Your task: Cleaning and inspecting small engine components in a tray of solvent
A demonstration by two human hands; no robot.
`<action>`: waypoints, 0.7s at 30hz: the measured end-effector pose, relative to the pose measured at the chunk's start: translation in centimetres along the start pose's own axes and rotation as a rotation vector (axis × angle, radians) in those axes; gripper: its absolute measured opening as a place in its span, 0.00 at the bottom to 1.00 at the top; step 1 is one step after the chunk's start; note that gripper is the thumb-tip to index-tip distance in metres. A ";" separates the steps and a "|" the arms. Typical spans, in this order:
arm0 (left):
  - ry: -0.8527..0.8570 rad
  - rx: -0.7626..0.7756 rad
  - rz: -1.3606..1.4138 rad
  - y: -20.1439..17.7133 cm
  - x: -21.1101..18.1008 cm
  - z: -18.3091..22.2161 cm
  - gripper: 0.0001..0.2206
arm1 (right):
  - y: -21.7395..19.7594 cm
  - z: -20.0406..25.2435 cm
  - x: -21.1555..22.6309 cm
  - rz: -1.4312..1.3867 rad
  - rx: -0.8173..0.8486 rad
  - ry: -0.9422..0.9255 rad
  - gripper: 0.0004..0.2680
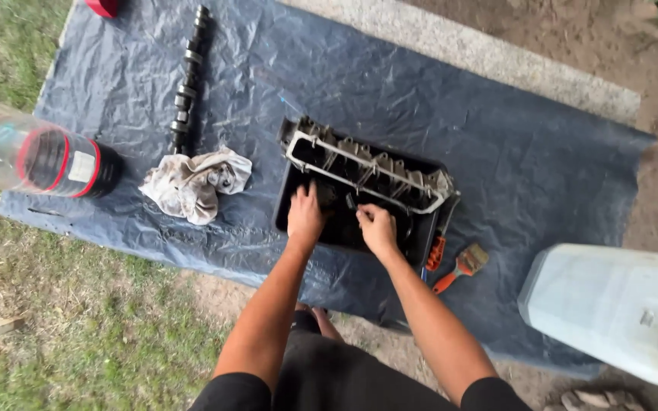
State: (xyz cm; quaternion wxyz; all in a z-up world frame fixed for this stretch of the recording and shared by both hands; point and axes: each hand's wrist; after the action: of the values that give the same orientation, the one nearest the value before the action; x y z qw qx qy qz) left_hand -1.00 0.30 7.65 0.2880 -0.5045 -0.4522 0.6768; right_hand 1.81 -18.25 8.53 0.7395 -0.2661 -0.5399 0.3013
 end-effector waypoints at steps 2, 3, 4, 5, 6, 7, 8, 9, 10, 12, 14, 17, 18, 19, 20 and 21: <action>0.045 -0.048 -0.044 2.1 0.3 -1.0 0.35 | 1.5 -1.5 -0.1 -0.034 0.005 -0.028 0.08; 0.085 -0.097 -0.090 3.2 0.6 -1.1 0.30 | 2.4 -1.9 -0.2 -0.069 0.015 -0.057 0.08; 0.084 -0.089 -0.094 4.5 0.9 -0.9 0.30 | 3.0 -2.2 -0.3 -0.070 0.020 -0.050 0.08; 0.119 -0.132 -0.147 5.7 1.2 -1.0 0.26 | 3.7 -2.8 -0.1 -0.030 0.027 -0.071 0.08; 0.154 -0.174 -0.200 6.9 1.5 -1.1 0.22 | 4.4 -3.4 0.1 0.010 0.034 -0.092 0.08; 0.156 -0.170 -0.206 7.0 1.7 -1.1 0.22 | 4.8 -3.5 0.4 0.004 0.036 -0.086 0.08; 0.189 -0.268 -0.252 7.2 1.8 -1.2 0.21 | 5.2 -3.5 0.6 0.006 0.034 -0.086 0.08; 0.230 -0.353 -0.287 7.7 1.4 -0.6 0.20 | 5.0 -3.1 0.2 0.015 0.028 -0.069 0.09; 0.241 -0.334 -0.282 7.2 1.2 -0.3 0.20 | 4.0 -1.7 0.1 0.018 0.026 -0.047 0.09; 0.234 -0.270 -0.313 5.9 0.6 -0.6 0.20 | 1.9 -0.4 0.8 0.085 0.081 -0.111 0.09; 0.230 -0.237 -0.315 5.6 0.3 -1.2 0.20 | 1.9 -1.7 1.6 0.085 0.070 -0.143 0.08; 0.230 -0.161 -0.331 4.7 0.0 -0.9 0.19 | 2.8 -2.1 1.9 0.071 0.060 -0.157 0.08; 0.221 -0.158 -0.337 4.5 -0.3 -0.7 0.17 | 3.1 -2.2 1.8 0.063 0.048 -0.181 0.07; 0.224 -0.160 -0.337 4.3 -0.3 -0.4 0.17 | 2.6 -1.2 1.4 0.062 0.045 -0.181 0.07; 0.221 -0.168 -0.332 4.0 -0.4 -0.2 0.16 | 2.1 -0.2 1.1 0.068 0.065 -0.163 0.08; 0.219 -0.182 -0.327 3.7 -0.5 -0.3 0.15 | 1.6 0.5 0.8 0.075 0.081 -0.149 0.08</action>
State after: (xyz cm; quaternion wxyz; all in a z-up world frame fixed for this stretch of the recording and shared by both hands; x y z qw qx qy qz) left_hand -0.33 -1.61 4.50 0.3945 -0.5189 -0.5531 0.5188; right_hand 1.31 -16.55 8.05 0.6956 -0.2329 -0.5707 0.3691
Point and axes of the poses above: each hand's wrist, its own z-axis away from the middle knuckle, its own y-axis out of the palm, x = y × z, and after that the axes turned 10 degrees about -x, right-handed
